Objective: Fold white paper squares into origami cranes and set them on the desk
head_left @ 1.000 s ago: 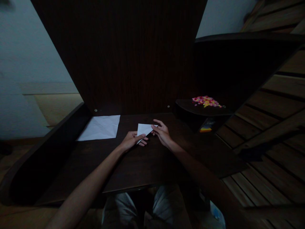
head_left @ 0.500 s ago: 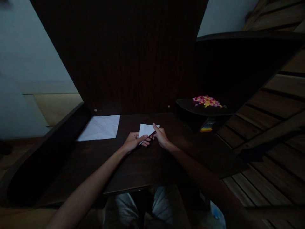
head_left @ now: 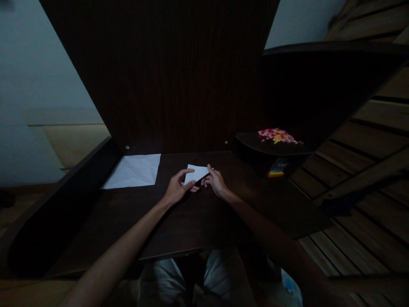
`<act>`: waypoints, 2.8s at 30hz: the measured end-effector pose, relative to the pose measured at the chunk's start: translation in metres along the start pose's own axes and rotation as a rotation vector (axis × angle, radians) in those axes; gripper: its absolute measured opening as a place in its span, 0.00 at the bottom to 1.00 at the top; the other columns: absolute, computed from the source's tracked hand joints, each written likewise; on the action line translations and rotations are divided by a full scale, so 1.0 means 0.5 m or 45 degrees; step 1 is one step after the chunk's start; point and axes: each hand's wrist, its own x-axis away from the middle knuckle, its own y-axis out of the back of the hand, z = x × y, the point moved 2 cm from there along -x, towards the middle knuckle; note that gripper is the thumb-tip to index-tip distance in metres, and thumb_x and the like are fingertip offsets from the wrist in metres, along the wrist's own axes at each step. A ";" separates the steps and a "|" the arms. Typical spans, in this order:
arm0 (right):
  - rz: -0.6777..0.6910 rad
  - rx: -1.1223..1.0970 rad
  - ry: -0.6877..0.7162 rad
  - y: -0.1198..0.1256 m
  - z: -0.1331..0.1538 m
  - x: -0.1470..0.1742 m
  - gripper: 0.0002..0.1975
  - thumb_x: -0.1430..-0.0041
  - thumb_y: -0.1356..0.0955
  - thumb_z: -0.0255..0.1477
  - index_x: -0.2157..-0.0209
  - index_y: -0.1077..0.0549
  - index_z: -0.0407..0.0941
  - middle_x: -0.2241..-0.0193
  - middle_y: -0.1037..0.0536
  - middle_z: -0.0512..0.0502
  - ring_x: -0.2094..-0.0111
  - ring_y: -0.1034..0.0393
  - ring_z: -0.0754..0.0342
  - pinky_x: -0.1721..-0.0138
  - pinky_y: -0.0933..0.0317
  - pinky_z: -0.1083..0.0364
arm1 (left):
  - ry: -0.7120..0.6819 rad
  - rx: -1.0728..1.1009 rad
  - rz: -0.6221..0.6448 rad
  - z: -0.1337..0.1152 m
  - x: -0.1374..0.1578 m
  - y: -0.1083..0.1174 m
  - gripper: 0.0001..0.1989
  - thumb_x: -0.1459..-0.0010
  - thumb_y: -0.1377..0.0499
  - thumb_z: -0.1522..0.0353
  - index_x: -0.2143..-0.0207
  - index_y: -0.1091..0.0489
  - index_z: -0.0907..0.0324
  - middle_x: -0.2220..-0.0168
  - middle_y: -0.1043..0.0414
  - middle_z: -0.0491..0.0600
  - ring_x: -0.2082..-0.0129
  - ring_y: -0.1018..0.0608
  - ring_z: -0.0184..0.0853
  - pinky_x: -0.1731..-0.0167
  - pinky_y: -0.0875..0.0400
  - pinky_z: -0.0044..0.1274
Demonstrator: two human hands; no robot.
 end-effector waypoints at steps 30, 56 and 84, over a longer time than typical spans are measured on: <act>0.157 0.071 0.004 -0.008 -0.005 0.005 0.25 0.52 0.33 0.49 0.80 0.29 0.39 0.83 0.26 0.43 0.86 0.36 0.59 0.85 0.46 0.60 | -0.024 -0.139 0.004 -0.012 0.003 0.006 0.33 0.54 0.34 0.65 0.46 0.39 0.65 0.76 0.24 0.48 0.79 0.21 0.38 0.77 0.26 0.24; -0.135 0.077 0.000 0.012 0.011 -0.001 0.15 0.45 0.33 0.36 0.76 0.27 0.38 0.84 0.25 0.44 0.84 0.29 0.55 0.82 0.35 0.59 | 0.053 0.029 -0.239 0.009 -0.026 0.060 0.28 0.58 0.31 0.69 0.54 0.34 0.66 0.73 0.22 0.52 0.70 0.19 0.42 0.63 0.23 0.34; -0.023 0.102 -0.017 0.029 0.011 -0.006 0.14 0.56 0.28 0.37 0.69 0.28 0.44 0.73 0.26 0.50 0.76 0.32 0.57 0.80 0.41 0.61 | -0.020 0.198 -0.271 0.021 -0.040 0.077 0.20 0.56 0.33 0.58 0.69 0.25 0.68 0.68 0.23 0.55 0.69 0.21 0.38 0.65 0.24 0.28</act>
